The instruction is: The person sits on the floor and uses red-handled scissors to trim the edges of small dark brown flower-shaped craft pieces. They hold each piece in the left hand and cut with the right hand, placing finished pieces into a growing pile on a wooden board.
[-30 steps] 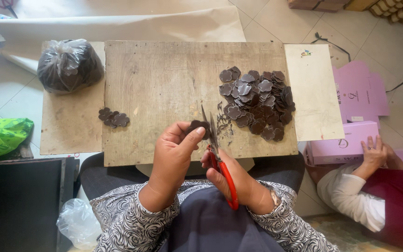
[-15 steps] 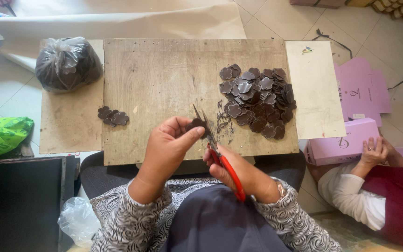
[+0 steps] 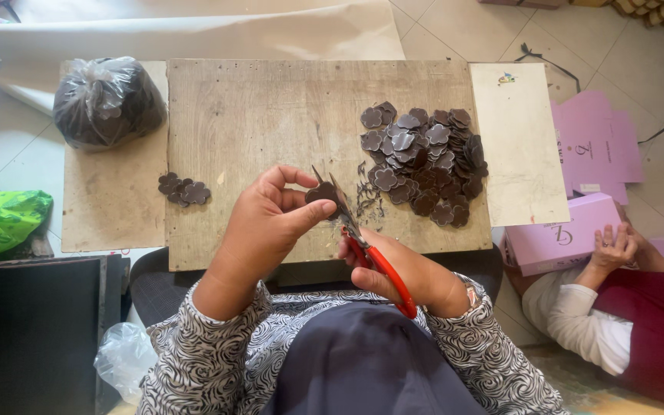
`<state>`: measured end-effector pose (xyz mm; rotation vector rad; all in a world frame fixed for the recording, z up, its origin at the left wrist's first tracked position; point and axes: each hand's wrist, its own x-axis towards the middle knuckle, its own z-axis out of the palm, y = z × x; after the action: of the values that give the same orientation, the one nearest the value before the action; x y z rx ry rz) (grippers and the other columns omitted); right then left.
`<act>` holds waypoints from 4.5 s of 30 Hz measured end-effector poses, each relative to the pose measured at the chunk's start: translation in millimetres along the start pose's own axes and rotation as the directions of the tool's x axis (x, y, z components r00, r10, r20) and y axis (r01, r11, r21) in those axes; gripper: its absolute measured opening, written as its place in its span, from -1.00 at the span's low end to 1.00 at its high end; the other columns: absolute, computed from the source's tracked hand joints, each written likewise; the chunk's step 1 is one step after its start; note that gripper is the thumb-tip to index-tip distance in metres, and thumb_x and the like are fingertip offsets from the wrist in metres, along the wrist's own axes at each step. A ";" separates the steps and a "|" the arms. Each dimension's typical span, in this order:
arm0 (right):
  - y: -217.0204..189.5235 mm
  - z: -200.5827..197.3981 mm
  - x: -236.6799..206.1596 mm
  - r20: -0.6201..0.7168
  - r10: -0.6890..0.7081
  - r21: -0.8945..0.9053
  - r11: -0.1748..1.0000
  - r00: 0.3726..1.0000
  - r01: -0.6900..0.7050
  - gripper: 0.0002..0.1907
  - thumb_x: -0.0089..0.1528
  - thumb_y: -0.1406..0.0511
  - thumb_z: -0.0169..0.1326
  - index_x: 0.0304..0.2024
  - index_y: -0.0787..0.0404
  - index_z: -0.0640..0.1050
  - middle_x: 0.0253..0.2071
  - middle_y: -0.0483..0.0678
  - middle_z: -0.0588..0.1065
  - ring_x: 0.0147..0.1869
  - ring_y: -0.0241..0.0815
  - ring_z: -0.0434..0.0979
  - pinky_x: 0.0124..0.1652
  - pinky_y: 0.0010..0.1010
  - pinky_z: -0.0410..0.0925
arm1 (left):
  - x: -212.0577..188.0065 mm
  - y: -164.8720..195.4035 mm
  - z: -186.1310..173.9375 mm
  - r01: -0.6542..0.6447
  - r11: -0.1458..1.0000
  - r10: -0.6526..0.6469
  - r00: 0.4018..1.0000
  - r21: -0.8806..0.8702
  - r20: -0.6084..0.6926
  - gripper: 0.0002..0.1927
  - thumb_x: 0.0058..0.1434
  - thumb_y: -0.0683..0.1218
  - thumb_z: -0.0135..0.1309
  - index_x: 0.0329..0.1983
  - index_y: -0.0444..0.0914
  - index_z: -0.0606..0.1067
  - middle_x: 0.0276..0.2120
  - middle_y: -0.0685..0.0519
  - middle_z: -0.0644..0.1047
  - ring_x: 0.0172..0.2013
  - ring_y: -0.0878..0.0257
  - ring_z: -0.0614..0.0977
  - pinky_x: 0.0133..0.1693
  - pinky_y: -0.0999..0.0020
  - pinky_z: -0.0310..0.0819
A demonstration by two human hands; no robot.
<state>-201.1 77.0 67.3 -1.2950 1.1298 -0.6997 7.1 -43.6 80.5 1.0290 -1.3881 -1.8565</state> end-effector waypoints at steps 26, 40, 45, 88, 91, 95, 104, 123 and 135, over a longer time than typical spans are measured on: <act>11.1 0.5 -0.9 -0.064 -0.029 -0.057 0.998 0.998 0.025 -0.19 0.19 -0.38 -0.09 -0.10 0.21 0.39 -0.36 -0.18 0.33 -0.32 -0.38 0.27 -0.33 -0.52 0.29 | 5.6 18.3 5.9 -0.018 0.984 0.023 0.999 0.177 -0.029 -0.65 0.12 -0.13 0.34 -0.21 -0.22 0.37 -0.47 0.12 0.62 -0.45 0.49 0.56 -0.43 0.60 0.39; 20.5 4.4 2.6 -0.089 -0.048 -0.048 0.998 0.995 0.044 -0.15 0.18 -0.40 -0.08 -0.07 0.23 0.39 -0.31 -0.18 0.34 -0.29 -0.38 0.28 -0.29 -0.53 0.31 | 10.6 1.7 2.8 -0.007 0.995 0.007 1.000 0.095 0.006 -0.67 0.12 -0.16 0.32 -0.13 -0.27 0.44 -0.42 0.10 0.65 -0.42 0.49 0.59 -0.41 0.60 0.42; 16.4 8.3 3.6 -0.010 -0.072 0.158 0.985 0.997 0.073 -0.13 0.17 -0.38 0.01 -0.01 0.25 0.35 -0.24 -0.16 0.31 -0.23 -0.36 0.29 -0.23 -0.52 0.31 | 8.8 -11.2 6.8 -0.024 1.000 0.023 0.999 0.008 0.045 -0.75 0.20 -0.20 0.32 -0.14 -0.33 0.50 -0.43 0.07 0.58 -0.42 0.45 0.50 -0.42 0.56 0.35; 22.2 43.2 11.2 -0.291 -0.148 0.206 0.955 0.945 0.213 -0.29 0.31 -0.30 -0.13 -0.13 0.20 0.31 -0.37 -0.19 0.23 -0.35 -0.38 0.19 -0.36 -0.54 0.20 | 4.3 -50.2 40.0 0.028 0.848 -0.056 0.998 -0.530 -0.036 -0.92 0.23 -0.22 0.22 -0.33 -0.24 0.52 -0.32 0.08 0.63 -0.25 0.37 0.59 -0.11 0.44 0.47; 23.2 43.1 11.0 -0.283 -0.140 0.230 0.951 0.949 0.209 -0.31 0.32 -0.29 -0.12 -0.15 0.20 0.31 -0.38 -0.20 0.22 -0.36 -0.38 0.18 -0.37 -0.54 0.18 | 4.7 -51.4 39.0 0.025 0.856 -0.056 0.997 -0.517 -0.045 -0.90 0.23 -0.20 0.25 -0.33 -0.22 0.53 -0.35 0.13 0.60 -0.32 0.43 0.51 -0.22 0.49 0.38; 24.2 42.4 10.1 -0.279 -0.123 0.231 0.954 0.952 0.191 -0.32 0.31 -0.29 -0.12 -0.17 0.19 0.32 -0.39 -0.20 0.23 -0.38 -0.38 0.19 -0.37 -0.54 0.19 | 3.9 -52.2 35.9 0.021 0.888 -0.050 0.997 -0.460 -0.051 -0.90 0.24 -0.15 0.26 -0.33 -0.19 0.54 -0.38 0.21 0.56 -0.40 0.49 0.39 -0.33 0.53 0.24; 22.1 41.9 9.4 -0.270 -0.116 0.242 0.953 0.956 0.184 -0.33 0.33 -0.29 -0.15 -0.18 0.18 0.31 -0.40 -0.20 0.21 -0.38 -0.38 0.19 -0.37 -0.53 0.21 | 1.3 -51.6 34.7 -0.002 0.898 -0.023 0.998 -0.440 -0.050 -0.90 0.25 -0.14 0.25 -0.33 -0.18 0.54 -0.38 0.22 0.57 -0.39 0.49 0.40 -0.33 0.54 0.25; 22.0 37.6 5.8 -0.233 -0.041 0.236 0.967 0.971 0.098 -0.31 0.29 -0.30 -0.12 -0.20 0.19 0.35 -0.39 -0.21 0.26 -0.40 -0.41 0.21 -0.43 -0.55 0.20 | 1.8 -52.7 23.6 -0.021 0.913 -0.010 0.997 -0.408 -0.075 -0.93 0.25 -0.15 0.22 -0.26 -0.19 0.55 -0.33 0.19 0.59 -0.35 0.50 0.46 -0.32 0.55 0.30; 27.3 35.4 4.2 -0.199 -0.014 0.241 0.969 0.980 0.062 -0.34 0.31 -0.27 -0.12 -0.20 0.18 0.36 -0.40 -0.22 0.27 -0.39 -0.43 0.21 -0.41 -0.56 0.22 | 1.7 -50.6 18.3 -0.010 0.924 -0.017 0.998 -0.381 -0.068 -0.94 0.27 -0.14 0.21 -0.24 -0.20 0.55 -0.33 0.20 0.59 -0.34 0.50 0.46 -0.31 0.56 0.30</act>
<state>-172.0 91.8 36.4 -1.0561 1.1369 -0.9813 -10.0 -21.9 34.3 0.8844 -0.9302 -1.9706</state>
